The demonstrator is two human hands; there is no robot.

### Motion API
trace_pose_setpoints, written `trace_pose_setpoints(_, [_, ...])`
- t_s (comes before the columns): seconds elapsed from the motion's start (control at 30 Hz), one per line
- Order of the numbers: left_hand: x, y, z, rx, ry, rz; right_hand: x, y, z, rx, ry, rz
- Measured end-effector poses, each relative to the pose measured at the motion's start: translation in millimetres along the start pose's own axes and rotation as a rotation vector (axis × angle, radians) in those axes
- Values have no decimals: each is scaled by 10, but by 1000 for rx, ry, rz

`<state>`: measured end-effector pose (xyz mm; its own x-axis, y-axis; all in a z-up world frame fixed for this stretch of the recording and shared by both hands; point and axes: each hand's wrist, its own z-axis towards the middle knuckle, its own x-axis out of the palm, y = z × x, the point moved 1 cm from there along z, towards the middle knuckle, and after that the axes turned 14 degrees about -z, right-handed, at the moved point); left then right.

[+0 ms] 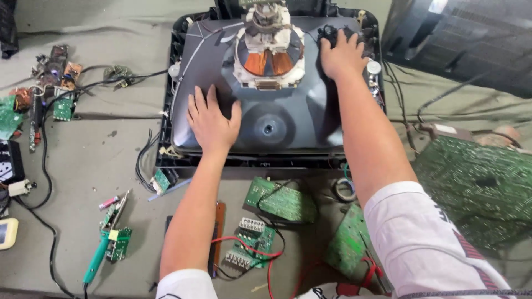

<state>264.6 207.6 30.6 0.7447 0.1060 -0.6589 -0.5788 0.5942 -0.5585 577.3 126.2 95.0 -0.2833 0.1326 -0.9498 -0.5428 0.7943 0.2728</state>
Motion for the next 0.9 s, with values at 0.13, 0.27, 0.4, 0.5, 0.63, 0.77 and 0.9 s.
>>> trace_pose_setpoints(0.13, [-32,-36,32,-21,14,-9,191,21,587,-5,-7,-50])
trace_pose_setpoints(0.27, [-54,-48,-17,-36,22,-36,335,-50,680,-279,-241,-127])
trace_pose_setpoints(0.4, [-51,-40,-4,-28,-4,-45,254,-26,341,-269,-180,-117])
trace_pose_setpoints(0.5, [-22,-11,-18,-13,-26,-60,157,17,-91,-197,-146,-100])
trace_pose_setpoints(0.63, [-2,7,-36,40,-72,-70,190,-30,-463,-163,-216,-78])
trace_pose_setpoints(0.77, [-4,3,-44,10,-51,-52,149,-53,-991,-147,-183,-47])
trace_pose_setpoints(0.9, [-21,-12,-56,-18,-29,-40,336,-155,-1451,-249,-271,-75])
